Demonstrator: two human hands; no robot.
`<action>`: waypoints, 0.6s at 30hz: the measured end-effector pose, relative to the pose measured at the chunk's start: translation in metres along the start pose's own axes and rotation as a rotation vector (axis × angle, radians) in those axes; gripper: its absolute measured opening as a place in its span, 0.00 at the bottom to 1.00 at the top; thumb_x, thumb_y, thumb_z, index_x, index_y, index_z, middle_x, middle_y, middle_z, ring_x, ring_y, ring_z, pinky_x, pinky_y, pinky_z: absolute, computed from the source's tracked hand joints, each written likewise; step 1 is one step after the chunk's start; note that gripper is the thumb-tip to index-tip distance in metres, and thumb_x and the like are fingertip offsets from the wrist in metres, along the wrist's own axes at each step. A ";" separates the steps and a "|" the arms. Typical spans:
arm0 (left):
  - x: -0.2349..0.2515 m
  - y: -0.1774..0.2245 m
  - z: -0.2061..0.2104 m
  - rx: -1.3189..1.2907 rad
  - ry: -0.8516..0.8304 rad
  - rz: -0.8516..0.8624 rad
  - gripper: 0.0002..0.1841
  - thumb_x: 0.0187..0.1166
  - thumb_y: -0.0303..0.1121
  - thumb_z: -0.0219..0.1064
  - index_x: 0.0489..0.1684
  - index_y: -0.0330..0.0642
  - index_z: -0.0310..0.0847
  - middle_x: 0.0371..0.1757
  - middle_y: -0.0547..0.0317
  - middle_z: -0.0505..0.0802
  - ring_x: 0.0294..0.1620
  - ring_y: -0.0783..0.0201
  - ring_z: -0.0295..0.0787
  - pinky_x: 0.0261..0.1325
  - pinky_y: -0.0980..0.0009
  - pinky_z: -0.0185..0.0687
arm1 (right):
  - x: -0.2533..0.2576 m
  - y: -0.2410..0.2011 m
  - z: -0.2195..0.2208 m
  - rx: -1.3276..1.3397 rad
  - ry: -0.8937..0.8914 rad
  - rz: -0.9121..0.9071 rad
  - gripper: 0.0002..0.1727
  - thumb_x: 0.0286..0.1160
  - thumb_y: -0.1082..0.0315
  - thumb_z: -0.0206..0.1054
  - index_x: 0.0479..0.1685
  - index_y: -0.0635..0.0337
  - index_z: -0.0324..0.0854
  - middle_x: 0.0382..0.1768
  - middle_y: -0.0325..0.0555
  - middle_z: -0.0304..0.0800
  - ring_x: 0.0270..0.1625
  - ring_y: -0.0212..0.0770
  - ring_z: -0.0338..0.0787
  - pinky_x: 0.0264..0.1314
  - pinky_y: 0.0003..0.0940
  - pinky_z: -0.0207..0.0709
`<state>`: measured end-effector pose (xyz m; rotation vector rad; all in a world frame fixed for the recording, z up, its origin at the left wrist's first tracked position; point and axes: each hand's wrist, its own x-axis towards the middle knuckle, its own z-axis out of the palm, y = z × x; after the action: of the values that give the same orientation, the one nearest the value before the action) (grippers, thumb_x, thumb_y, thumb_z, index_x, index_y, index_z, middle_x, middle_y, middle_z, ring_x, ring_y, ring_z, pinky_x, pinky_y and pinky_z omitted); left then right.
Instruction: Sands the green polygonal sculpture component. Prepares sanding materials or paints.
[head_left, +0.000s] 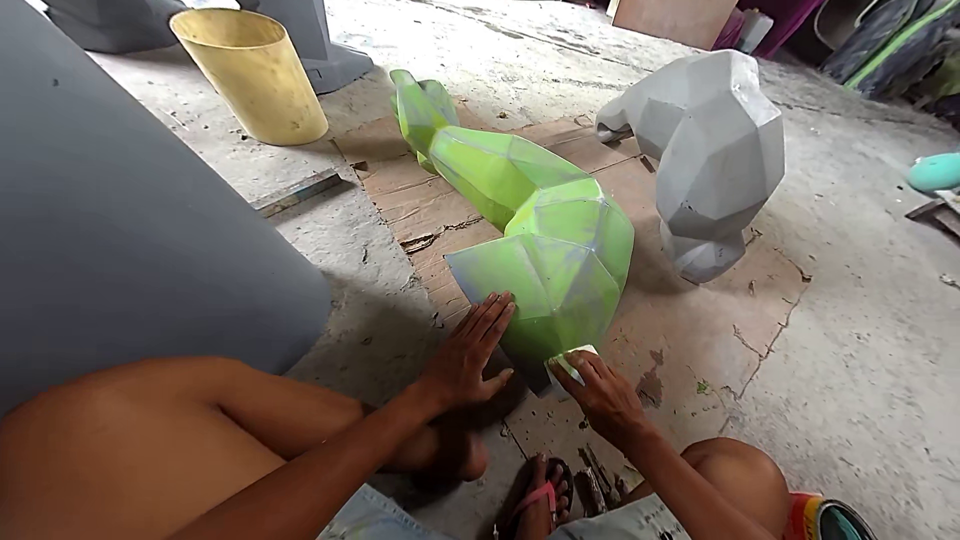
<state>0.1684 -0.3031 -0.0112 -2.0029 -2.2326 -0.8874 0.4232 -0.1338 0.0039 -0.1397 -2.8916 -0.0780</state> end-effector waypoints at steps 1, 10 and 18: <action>0.000 0.000 0.000 0.001 -0.002 0.000 0.57 0.65 0.61 0.73 0.96 0.45 0.48 0.98 0.60 0.49 0.98 0.62 0.34 0.98 0.56 0.41 | -0.008 -0.001 0.004 -0.002 -0.005 0.007 0.34 0.72 0.79 0.65 0.79 0.38 0.78 0.71 0.47 0.85 0.75 0.48 0.83 0.64 0.42 0.87; 0.000 -0.001 0.001 0.022 0.002 -0.004 0.58 0.66 0.62 0.71 0.98 0.48 0.43 0.98 0.64 0.47 0.98 0.64 0.31 0.98 0.57 0.39 | -0.029 0.013 0.016 0.018 0.039 -0.060 0.28 0.77 0.72 0.64 0.76 0.37 0.80 0.67 0.43 0.87 0.75 0.45 0.83 0.78 0.42 0.79; -0.002 -0.004 0.004 0.037 0.011 0.010 0.58 0.68 0.66 0.68 0.98 0.48 0.42 0.98 0.63 0.46 0.98 0.63 0.31 0.98 0.55 0.40 | 0.045 0.008 -0.033 0.010 0.219 -0.031 0.24 0.76 0.70 0.66 0.70 0.39 0.86 0.63 0.42 0.89 0.72 0.41 0.85 0.75 0.39 0.80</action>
<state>0.1668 -0.3035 -0.0166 -1.9869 -2.2145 -0.8471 0.3881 -0.1239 0.0474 -0.0795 -2.6759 -0.0786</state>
